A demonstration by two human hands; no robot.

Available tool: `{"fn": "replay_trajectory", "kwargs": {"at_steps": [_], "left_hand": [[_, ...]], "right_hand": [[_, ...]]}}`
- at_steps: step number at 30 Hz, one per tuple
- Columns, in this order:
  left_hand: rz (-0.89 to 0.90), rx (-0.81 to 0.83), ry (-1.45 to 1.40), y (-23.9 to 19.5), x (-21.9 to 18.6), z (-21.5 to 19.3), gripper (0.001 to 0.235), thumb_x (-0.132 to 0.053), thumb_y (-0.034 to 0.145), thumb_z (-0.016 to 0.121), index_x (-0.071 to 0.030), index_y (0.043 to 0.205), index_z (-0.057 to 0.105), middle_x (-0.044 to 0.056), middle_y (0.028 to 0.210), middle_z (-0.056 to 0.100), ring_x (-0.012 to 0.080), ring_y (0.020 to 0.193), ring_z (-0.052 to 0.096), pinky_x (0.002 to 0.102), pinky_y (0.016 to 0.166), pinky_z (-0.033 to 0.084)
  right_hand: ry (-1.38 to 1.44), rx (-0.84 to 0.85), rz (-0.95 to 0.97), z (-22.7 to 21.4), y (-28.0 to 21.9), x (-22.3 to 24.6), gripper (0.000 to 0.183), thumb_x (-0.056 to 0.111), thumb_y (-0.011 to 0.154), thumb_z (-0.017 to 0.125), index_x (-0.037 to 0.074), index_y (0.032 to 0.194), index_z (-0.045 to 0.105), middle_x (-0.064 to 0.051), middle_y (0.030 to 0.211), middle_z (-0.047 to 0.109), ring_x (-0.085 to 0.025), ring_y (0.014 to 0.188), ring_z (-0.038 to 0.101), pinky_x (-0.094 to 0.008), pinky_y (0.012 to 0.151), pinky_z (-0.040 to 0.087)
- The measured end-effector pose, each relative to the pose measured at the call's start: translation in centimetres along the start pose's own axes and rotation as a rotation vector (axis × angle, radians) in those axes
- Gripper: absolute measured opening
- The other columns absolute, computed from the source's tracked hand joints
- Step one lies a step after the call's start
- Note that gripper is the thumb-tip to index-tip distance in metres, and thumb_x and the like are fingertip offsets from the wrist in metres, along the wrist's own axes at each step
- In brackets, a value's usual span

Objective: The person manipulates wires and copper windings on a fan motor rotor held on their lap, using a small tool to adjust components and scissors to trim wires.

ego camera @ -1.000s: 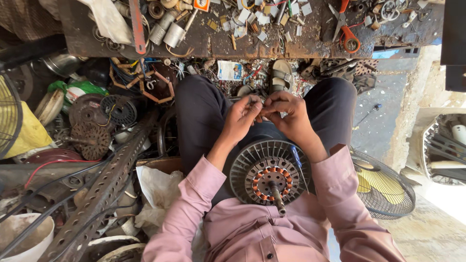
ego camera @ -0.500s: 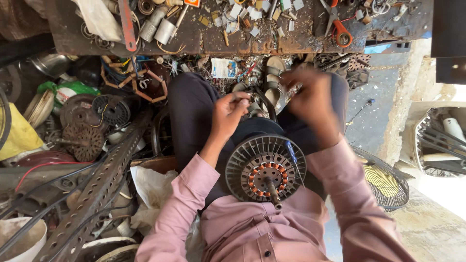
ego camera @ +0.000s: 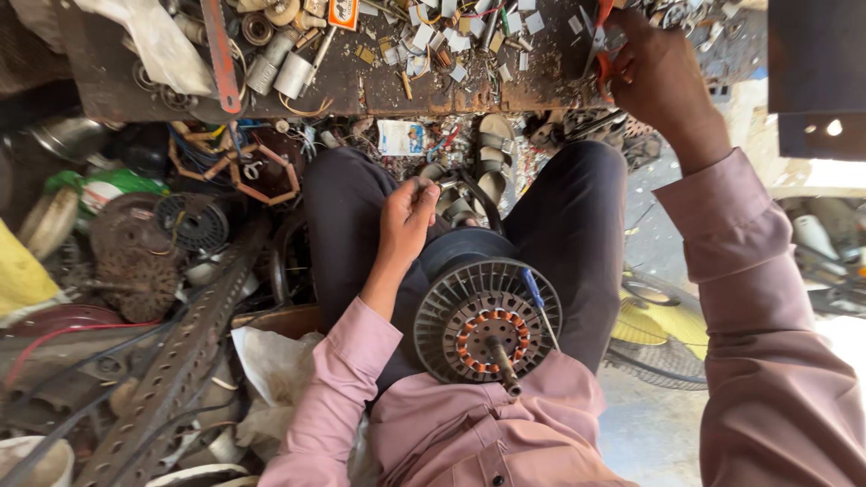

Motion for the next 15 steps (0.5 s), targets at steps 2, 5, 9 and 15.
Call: {"fn": "replay_trajectory", "kwargs": {"at_steps": [2, 5, 9, 15], "left_hand": [[0.027, 0.046, 0.045, -0.2, -0.4, 0.0, 0.023, -0.019, 0.111, 0.057, -0.002, 0.098, 0.065, -0.005, 0.071, 0.053, 0.0029, 0.065, 0.049, 0.021, 0.062, 0.041], [0.103, 0.021, 0.11, -0.5, -2.3, 0.3, 0.021, -0.019, 0.11, 0.057, -0.002, 0.1, 0.065, -0.002, 0.078, 0.057, 0.0044, 0.07, 0.053, 0.021, 0.066, 0.044], [0.43, 0.065, 0.254, -1.8, -8.3, 3.1, 0.028, -0.028, 0.107, 0.06, -0.003, 0.097, 0.067, 0.011, 0.129, 0.061, 0.0206, 0.115, 0.057, 0.036, 0.101, 0.046], [0.615, 0.311, 0.238, -0.3, -13.0, 6.5, 0.031, -0.032, 0.107, 0.065, -0.005, 0.094, 0.072, 0.016, 0.163, 0.038, 0.0322, 0.158, 0.031, 0.047, 0.131, 0.023]], "right_hand": [[0.013, -0.026, 0.028, -0.4, -0.8, -0.4, 0.053, -0.01, 0.085, 0.076, -0.001, 0.135, 0.061, -0.016, 0.091, 0.075, -0.029, 0.08, 0.076, -0.036, 0.068, 0.059], [0.252, -0.069, 0.165, -1.0, -2.5, -0.2, 0.046, -0.01, 0.088, 0.072, -0.002, 0.131, 0.056, -0.015, 0.095, 0.076, -0.024, 0.086, 0.077, -0.034, 0.071, 0.061], [1.173, -0.076, 0.379, 1.1, -6.1, 3.2, 0.057, -0.009, 0.08, 0.059, 0.007, 0.134, 0.053, -0.011, 0.096, 0.073, -0.018, 0.079, 0.071, -0.031, 0.069, 0.059], [1.56, 0.129, 0.326, 6.9, -7.7, 12.4, 0.049, -0.013, 0.077, 0.06, 0.004, 0.124, 0.056, -0.01, 0.095, 0.072, -0.014, 0.075, 0.067, -0.027, 0.069, 0.053]]}}
Point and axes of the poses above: each hand's wrist, its own y-axis towards the middle knuckle, its own z-axis out of the palm, x = y × z, the point moved 4 cm from there along y, towards the middle knuckle
